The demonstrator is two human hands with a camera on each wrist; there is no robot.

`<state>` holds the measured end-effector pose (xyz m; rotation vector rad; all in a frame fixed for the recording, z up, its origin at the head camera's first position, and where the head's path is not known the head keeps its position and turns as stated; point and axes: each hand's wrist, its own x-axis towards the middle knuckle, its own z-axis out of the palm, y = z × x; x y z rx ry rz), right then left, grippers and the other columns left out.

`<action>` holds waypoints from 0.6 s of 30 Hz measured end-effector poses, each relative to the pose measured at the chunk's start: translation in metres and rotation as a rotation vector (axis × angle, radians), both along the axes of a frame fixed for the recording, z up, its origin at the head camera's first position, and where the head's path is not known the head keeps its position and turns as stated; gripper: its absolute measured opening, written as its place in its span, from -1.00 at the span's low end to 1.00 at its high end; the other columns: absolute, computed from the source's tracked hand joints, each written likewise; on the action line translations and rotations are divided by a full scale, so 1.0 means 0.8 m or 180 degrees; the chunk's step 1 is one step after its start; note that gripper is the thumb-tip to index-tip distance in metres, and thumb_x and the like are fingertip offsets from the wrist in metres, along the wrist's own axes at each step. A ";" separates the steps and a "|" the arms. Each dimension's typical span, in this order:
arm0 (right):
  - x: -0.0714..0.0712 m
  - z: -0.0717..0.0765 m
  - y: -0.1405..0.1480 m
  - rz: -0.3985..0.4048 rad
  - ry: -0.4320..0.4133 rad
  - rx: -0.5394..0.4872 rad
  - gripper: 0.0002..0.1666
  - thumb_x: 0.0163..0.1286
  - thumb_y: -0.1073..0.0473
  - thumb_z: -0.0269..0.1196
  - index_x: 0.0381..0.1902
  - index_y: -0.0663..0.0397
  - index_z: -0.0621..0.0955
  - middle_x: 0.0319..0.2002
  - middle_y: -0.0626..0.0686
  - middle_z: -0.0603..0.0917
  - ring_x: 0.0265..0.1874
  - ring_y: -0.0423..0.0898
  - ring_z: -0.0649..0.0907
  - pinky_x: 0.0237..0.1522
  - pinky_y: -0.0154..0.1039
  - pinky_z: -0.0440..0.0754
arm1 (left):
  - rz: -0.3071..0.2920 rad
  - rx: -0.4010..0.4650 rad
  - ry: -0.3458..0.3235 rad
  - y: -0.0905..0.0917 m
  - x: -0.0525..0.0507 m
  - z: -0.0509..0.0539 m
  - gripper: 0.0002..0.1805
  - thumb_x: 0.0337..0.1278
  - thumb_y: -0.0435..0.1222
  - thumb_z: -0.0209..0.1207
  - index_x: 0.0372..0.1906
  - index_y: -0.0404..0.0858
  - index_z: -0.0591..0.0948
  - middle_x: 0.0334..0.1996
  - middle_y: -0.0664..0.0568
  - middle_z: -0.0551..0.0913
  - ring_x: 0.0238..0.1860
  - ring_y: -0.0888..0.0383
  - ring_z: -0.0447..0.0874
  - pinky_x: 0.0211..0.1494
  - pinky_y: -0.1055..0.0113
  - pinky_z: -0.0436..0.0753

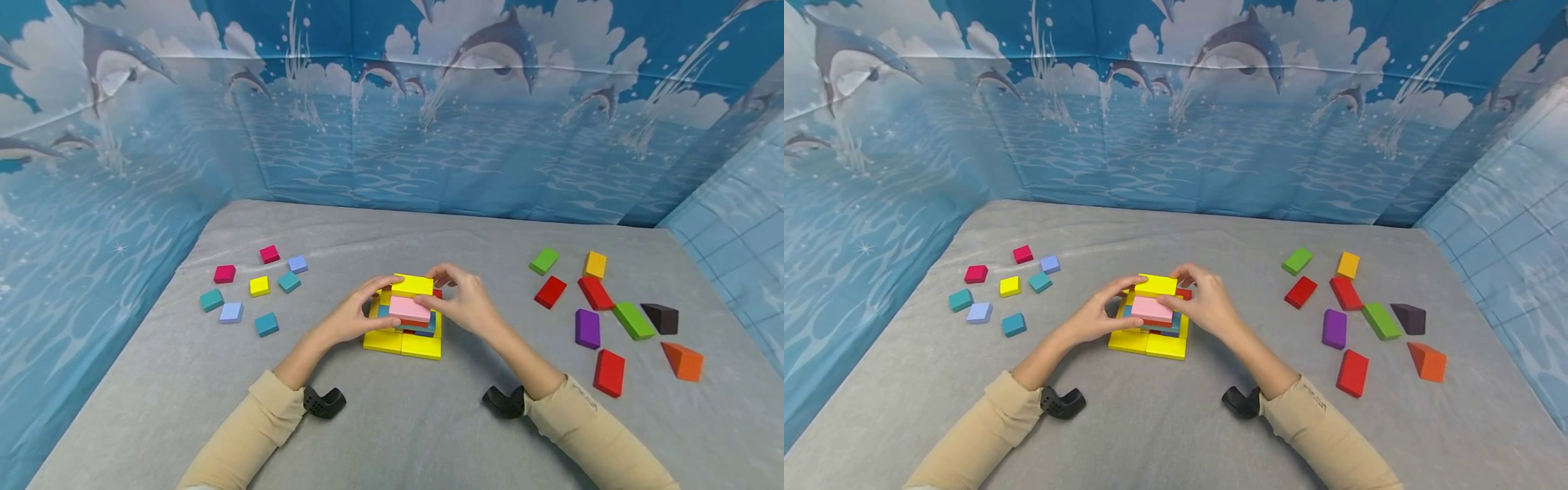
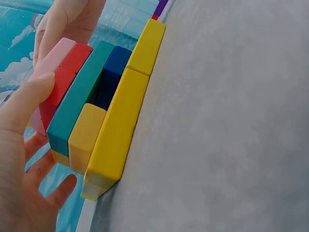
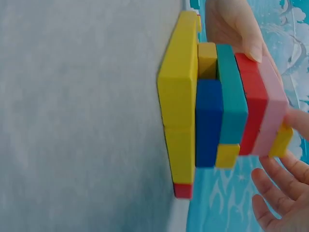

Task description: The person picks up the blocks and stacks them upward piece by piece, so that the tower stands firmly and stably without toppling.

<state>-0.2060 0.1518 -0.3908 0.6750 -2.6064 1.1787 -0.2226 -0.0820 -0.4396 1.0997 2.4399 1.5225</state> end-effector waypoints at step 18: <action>0.024 -0.006 0.252 -0.0370 -0.0527 0.0939 -0.57 0.28 0.23 0.19 0.09 0.27 0.47 -0.02 0.27 0.52 -0.11 0.15 0.48 -0.19 -0.17 0.57 | 0.0067 -0.0051 -0.0045 0.002 0.001 0.002 -0.31 0.02 -0.13 0.27 0.30 -0.03 0.29 0.25 0.05 0.31 0.08 0.11 0.31 0.15 0.10 0.38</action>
